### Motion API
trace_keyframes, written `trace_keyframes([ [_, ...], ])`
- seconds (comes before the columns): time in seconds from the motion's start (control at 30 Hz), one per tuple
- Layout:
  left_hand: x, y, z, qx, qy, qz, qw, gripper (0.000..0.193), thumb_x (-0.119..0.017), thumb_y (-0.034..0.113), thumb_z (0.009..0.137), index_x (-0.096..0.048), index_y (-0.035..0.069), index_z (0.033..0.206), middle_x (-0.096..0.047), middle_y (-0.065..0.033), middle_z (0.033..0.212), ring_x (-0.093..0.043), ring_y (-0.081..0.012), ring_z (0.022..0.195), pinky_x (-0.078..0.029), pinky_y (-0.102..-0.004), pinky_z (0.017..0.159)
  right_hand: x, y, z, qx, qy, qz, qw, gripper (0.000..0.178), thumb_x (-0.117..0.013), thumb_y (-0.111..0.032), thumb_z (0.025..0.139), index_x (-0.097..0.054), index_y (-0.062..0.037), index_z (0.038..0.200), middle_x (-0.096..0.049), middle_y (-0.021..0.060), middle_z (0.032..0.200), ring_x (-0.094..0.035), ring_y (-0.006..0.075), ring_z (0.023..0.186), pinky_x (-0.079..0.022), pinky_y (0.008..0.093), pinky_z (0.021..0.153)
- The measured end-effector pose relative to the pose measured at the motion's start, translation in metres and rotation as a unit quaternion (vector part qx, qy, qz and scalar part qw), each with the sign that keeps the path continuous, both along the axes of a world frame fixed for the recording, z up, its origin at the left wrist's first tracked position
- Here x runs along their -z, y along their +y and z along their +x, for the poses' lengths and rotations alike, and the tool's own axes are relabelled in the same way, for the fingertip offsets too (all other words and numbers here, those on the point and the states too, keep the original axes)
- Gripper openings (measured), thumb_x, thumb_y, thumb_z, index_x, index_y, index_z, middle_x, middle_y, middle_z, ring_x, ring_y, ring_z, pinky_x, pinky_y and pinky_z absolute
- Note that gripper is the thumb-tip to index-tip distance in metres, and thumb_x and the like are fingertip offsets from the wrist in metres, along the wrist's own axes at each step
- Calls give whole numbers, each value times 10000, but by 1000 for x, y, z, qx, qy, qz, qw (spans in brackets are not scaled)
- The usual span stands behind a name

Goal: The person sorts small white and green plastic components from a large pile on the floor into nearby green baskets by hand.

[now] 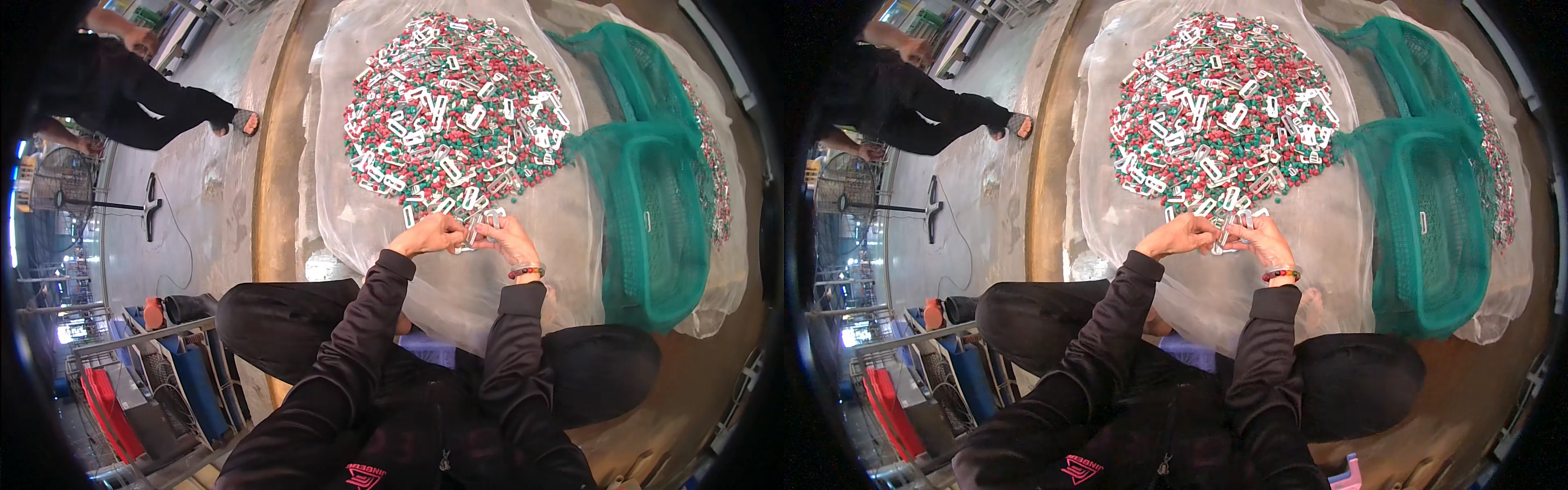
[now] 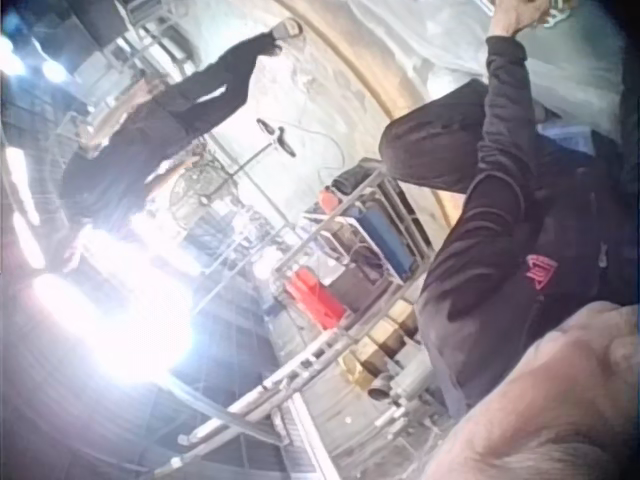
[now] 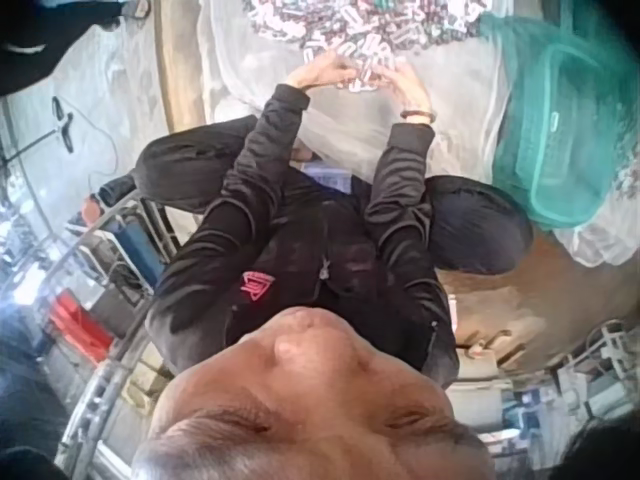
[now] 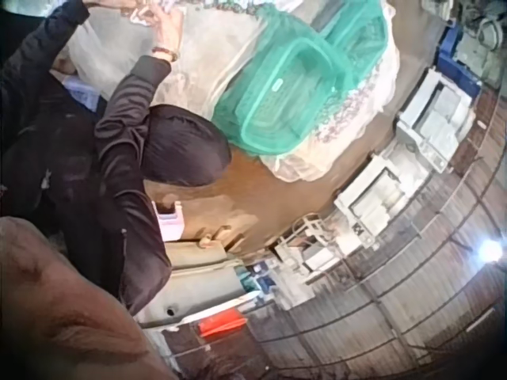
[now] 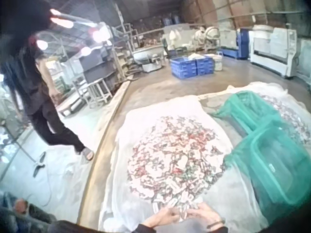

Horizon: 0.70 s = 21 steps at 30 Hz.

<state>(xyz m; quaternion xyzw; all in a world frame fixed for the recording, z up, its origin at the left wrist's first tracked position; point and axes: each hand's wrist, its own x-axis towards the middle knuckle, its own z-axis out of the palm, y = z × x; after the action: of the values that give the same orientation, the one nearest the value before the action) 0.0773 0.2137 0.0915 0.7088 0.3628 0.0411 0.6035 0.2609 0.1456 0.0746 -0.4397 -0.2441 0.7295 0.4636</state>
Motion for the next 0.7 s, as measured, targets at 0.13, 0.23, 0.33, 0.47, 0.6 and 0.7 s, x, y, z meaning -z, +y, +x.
trace_keyframes([
  [0.13, -9, -2, 1, -13, 28, -27, 999, 230, -575, 184, 707, -624, -31, 772, -598, -95, 649, -604, -140, 607, -454, -257, 568, -5, 5, -5, 2, -23, -18, 1000, 176, -633, -114, 754, -598, 34, 842, -627, 115, 768, -621, 181, 676, -534, 294, 620],
  [0.23, 0, -3, 1, -8, 14, -30, 999, 243, -574, 201, 692, -620, -36, 717, -600, -96, 617, -629, -152, 613, -459, -254, 559, -4, 6, -6, -8, -59, -31, 998, 171, -657, -98, 729, -598, 32, 824, -625, 114, 743, -622, 180, 645, -539, 290, 595],
  [0.33, 1, -5, 1, 14, 11, -38, 999, 251, -577, 202, 686, -622, -43, 717, -606, -104, 617, -632, -152, 613, -462, -249, 559, -8, 6, -6, -22, -79, -40, 996, 175, -677, -87, 705, -595, 34, 801, -623, 108, 725, -621, 178, 631, -542, 293, 585],
  [0.47, 6, -10, 1, 40, 64, -26, 997, 236, -587, 170, 670, -618, -48, 756, -619, -129, 664, -629, -176, 636, -471, -281, 594, 2, 4, -11, -55, -84, -45, 994, 198, -690, -72, 680, -581, 42, 799, -619, 102, 734, -619, 174, 628, -541, 296, 579],
  [0.6, 30, -8, -5, 46, 117, 168, 978, 264, -589, 232, 642, -606, -23, 710, -575, -193, 618, -586, -288, 587, -453, -355, 575, 23, 3, -21, -40, -116, -20, 992, 228, -672, -69, 681, -572, 46, 851, -614, 82, 773, -610, 153, 643, -535, 283, 570],
  [0.7, 45, -8, -6, 20, 166, 254, 952, 241, -589, 212, 670, -613, -15, 746, -579, -180, 643, -574, -255, 554, -466, -351, 551, 28, 5, -25, -33, -172, -20, 984, 220, -660, -72, 696, -573, 45, 861, -613, 72, 772, -606, 147, 629, -525, 266, 562],
])
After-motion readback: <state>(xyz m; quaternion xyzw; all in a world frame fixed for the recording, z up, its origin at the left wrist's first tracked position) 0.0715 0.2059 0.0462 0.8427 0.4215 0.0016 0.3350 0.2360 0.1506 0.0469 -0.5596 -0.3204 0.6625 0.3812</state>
